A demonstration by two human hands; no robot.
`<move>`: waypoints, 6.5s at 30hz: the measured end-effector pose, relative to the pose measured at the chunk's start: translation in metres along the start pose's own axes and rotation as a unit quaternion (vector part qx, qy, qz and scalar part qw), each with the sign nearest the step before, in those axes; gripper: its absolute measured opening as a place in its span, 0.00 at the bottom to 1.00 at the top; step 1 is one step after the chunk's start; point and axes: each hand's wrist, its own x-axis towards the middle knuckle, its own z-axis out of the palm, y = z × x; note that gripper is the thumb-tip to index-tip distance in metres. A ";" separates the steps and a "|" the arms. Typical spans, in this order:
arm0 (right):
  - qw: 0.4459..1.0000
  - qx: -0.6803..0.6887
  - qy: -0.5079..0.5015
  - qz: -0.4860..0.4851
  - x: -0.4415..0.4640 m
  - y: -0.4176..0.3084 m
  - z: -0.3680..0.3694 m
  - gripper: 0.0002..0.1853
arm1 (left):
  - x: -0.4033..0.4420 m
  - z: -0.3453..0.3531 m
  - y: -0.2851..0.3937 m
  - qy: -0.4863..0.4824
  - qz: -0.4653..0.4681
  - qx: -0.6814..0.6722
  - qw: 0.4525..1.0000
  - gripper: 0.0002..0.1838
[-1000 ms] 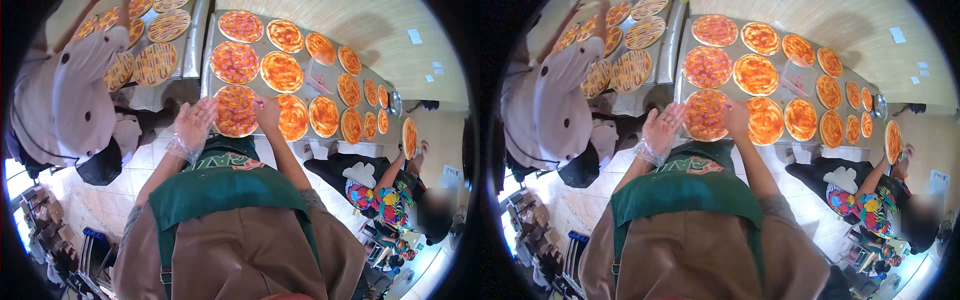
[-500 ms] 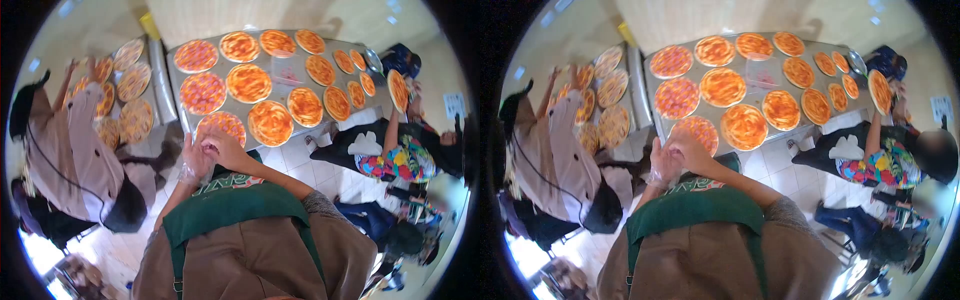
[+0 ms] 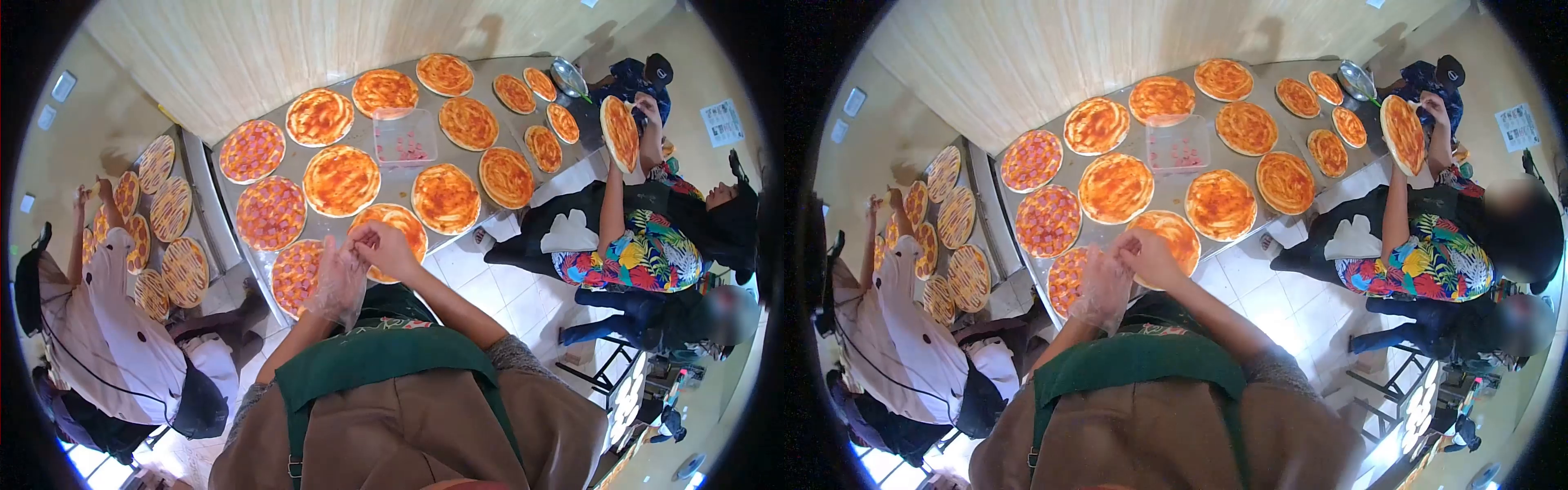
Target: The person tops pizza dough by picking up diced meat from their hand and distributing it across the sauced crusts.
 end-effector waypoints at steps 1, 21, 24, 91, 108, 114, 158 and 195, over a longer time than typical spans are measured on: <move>0.999 0.024 -0.012 0.026 0.012 0.008 -0.018 0.08 | 0.008 0.020 0.000 0.046 0.003 -0.001 0.999 0.43; 0.834 -0.516 -0.184 -0.067 0.192 0.077 -0.178 0.21 | -0.072 -0.085 -0.065 0.484 0.405 -0.092 0.770 0.35; 0.811 -0.543 -0.179 -0.122 0.198 0.132 -0.170 0.21 | -0.108 -0.131 -0.125 0.565 0.459 -0.162 0.667 0.36; 0.961 0.252 -0.092 -0.071 0.141 -0.053 -0.018 0.15 | 0.142 0.066 0.010 0.119 0.332 -0.259 0.899 0.16; 0.918 0.327 -0.211 -0.069 0.143 -0.060 0.000 0.23 | 0.112 0.050 0.040 0.045 0.363 -0.281 0.887 0.18; 0.969 0.183 -0.151 -0.065 0.179 -0.053 -0.030 0.19 | 0.109 0.046 0.050 0.075 0.381 -0.299 0.871 0.15; 0.950 0.145 -0.240 0.135 0.282 0.009 -0.036 0.14 | 0.161 -0.030 0.076 0.180 0.286 -0.302 0.891 0.20; 0.963 -0.140 -0.224 -0.054 0.479 0.046 0.089 0.08 | 0.137 -0.062 0.113 0.218 0.348 -0.331 0.850 0.21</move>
